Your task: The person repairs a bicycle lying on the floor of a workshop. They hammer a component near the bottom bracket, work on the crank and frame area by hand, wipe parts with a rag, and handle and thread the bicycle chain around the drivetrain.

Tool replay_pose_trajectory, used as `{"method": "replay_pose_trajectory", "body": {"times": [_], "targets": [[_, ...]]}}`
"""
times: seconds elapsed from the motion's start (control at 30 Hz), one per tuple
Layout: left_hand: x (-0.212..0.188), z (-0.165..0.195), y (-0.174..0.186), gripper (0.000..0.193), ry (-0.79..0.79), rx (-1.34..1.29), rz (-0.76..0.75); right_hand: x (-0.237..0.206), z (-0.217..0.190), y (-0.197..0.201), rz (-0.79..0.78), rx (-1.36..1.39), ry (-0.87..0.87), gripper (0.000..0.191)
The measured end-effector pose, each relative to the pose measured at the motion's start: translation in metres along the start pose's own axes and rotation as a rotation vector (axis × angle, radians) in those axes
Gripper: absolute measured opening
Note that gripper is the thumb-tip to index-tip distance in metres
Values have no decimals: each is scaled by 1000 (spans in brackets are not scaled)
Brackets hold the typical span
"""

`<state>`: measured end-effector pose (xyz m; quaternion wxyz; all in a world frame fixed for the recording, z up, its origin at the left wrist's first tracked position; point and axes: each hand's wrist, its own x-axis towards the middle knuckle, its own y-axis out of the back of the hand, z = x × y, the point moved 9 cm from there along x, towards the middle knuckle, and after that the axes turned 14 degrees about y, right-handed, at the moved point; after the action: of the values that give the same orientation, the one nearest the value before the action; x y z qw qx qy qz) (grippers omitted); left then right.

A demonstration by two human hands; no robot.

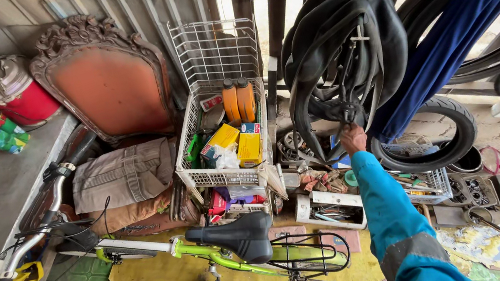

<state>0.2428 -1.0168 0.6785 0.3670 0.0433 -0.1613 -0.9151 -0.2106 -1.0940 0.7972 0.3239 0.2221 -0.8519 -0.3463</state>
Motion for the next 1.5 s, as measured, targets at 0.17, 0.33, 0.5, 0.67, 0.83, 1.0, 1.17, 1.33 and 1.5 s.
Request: {"method": "replay_pose_trajectory", "body": {"times": [0.17,0.33,0.5,0.67,0.83,1.0,1.17,1.33,1.5], "targets": [[-2,-19,-7,22,251,28,7,-23,22,-19,9,50,-20,41],[7,-6,-22,22,76,-85,-50,-139,88,-62,-346,115,-266,49],[14,3,-48,20,152,-126,-195,-318,130,-24,-427,304,-639,44],[12,33,-80,15,253,-202,-484,-515,131,71,-389,265,-1115,40],[3,64,-108,11,266,-171,-725,-706,95,146,-297,155,-1562,39],[-13,83,-142,9,277,-183,-886,-855,22,164,-115,151,-1871,42],[-29,103,-183,17,199,-130,-1012,-909,-36,124,126,462,-2017,43],[-47,117,-230,18,224,-97,-1120,-900,-45,104,242,660,-2007,44],[-54,136,-276,17,191,-34,-1157,-897,-20,112,300,746,-2013,47]]}}
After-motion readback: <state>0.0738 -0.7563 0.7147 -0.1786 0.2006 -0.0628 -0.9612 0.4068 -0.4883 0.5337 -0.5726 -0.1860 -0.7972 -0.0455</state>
